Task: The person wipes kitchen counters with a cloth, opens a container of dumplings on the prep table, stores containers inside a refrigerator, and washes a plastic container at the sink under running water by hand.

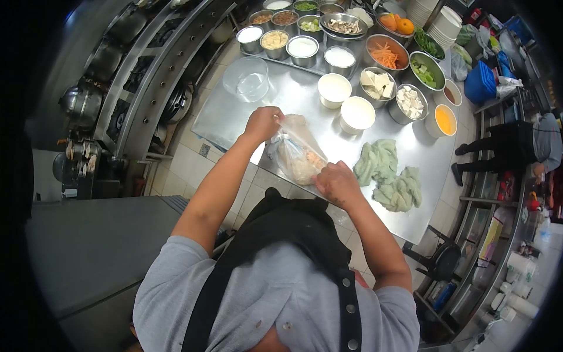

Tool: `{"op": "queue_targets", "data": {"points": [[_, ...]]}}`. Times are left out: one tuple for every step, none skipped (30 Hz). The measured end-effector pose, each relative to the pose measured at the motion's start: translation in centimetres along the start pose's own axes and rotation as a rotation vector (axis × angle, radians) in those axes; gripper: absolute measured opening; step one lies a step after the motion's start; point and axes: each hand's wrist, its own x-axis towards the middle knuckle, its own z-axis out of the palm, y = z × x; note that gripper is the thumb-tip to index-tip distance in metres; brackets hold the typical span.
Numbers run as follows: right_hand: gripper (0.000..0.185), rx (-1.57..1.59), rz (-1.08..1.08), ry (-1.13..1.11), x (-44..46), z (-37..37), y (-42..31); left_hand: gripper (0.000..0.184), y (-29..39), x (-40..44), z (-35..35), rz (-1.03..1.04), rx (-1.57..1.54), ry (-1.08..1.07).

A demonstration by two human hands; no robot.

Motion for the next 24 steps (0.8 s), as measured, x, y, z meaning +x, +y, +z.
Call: {"op": "queue_targets", "data": {"points": [[0.03,-0.009,-0.009,0.03,-0.5,0.5,1.1,0.014,-0.5,-0.5,0.1,-0.006,-0.063,-0.009],[0.03,-0.009,0.026,0.012,-0.8,0.5,2.1,0.016,-0.9,-1.1,0.1,-0.014,-0.126,-0.019],[0.03,-0.008,0.061,-0.004,-1.0,0.4,3.1,0.017,-1.5,-1.4,0.1,-0.021,-0.188,-0.028],[0.029,-0.008,0.095,-0.021,-1.1,0.5,3.7,0.022,-2.9,-1.5,0.5,-0.02,-0.241,-0.057],[0.03,0.006,0.095,-0.002,-1.5,0.8,3.9,0.022,-3.1,-2.1,0.3,-0.027,-0.258,-0.067],[0.03,0.015,0.089,0.019,-1.5,1.0,4.2,0.022,-3.2,-2.5,0.2,-0.03,-0.276,-0.071],[0.031,0.024,0.081,0.041,-1.5,1.1,4.4,0.023,-3.3,-2.7,-0.1,-0.033,-0.294,-0.072],[0.031,0.04,0.109,0.046,-1.6,1.2,4.4,0.026,-4.1,-2.8,0.1,-0.082,-0.324,-0.114],[0.032,0.056,0.138,0.051,-1.7,1.2,4.3,0.028,-5.2,-2.8,0.8,-0.093,-0.396,-0.12],[0.032,0.072,0.166,0.056,-1.8,1.3,4.1,0.029,-6.5,-2.9,1.6,-0.105,-0.467,-0.127],[0.032,0.101,0.214,0.076,-1.9,1.5,4.1,0.031,-6.7,-3.1,1.6,-0.119,-0.538,-0.132],[0.031,0.129,0.261,0.097,-2.0,1.8,4.2,0.034,-6.8,-3.4,1.6,-0.156,-0.538,-0.182],[0.031,0.157,0.306,0.122,-1.9,2.0,4.3,0.037,-7.0,-3.7,1.5,-0.19,-0.537,-0.23],[0.025,0.201,0.427,0.083,-1.4,1.8,4.2,0.041,-6.6,-4.0,1.0,-0.223,-0.536,-0.277],[0.021,0.246,0.547,0.041,-0.8,1.8,4.1,0.044,-6.1,-4.7,0.8,-0.111,-0.444,-0.199],[0.018,0.291,0.669,-0.001,-0.2,1.8,3.8,0.047,-5.5,-5.5,0.6,0.002,-0.348,-0.123],[0.019,0.311,0.608,0.097,0.4,1.8,3.3,0.05,-4.4,-6.1,0.0,0.117,-0.25,-0.05],[0.025,0.33,0.549,0.194,0.9,1.9,2.6,0.055,-2.6,-6.9,-1.3,0.232,0.025,0.028],[0.032,0.347,0.489,0.29,1.2,2.0,2.1,0.055,-0.2,-7.4,-2.6,0.371,0.0,0.018],[0.053,0.356,0.502,0.216,1.1,2.4,2.0,0.055,2.4,-7.7,-3.7,0.509,-0.027,0.008],[0.055,0.388,0.518,0.305,1.2,2.8,1.8,0.054,4.0,-7.8,-3.8,0.644,-0.056,-0.002],[0.058,0.419,0.529,0.394,1.2,3.1,1.7,0.057,5.0,-7.4,-3.1,0.608,-0.123,-0.23],[0.06,0.45,0.538,0.482,1.2,3.4,1.5,0.06,5.9,-7.0,-2.3,0.565,-0.191,-0.455],[0.061,0.323,0.611,0.489,0.8,3.5,1.2,0.069,6.1,-5.9,-0.8,0.477,-0.132,-0.573]]}}
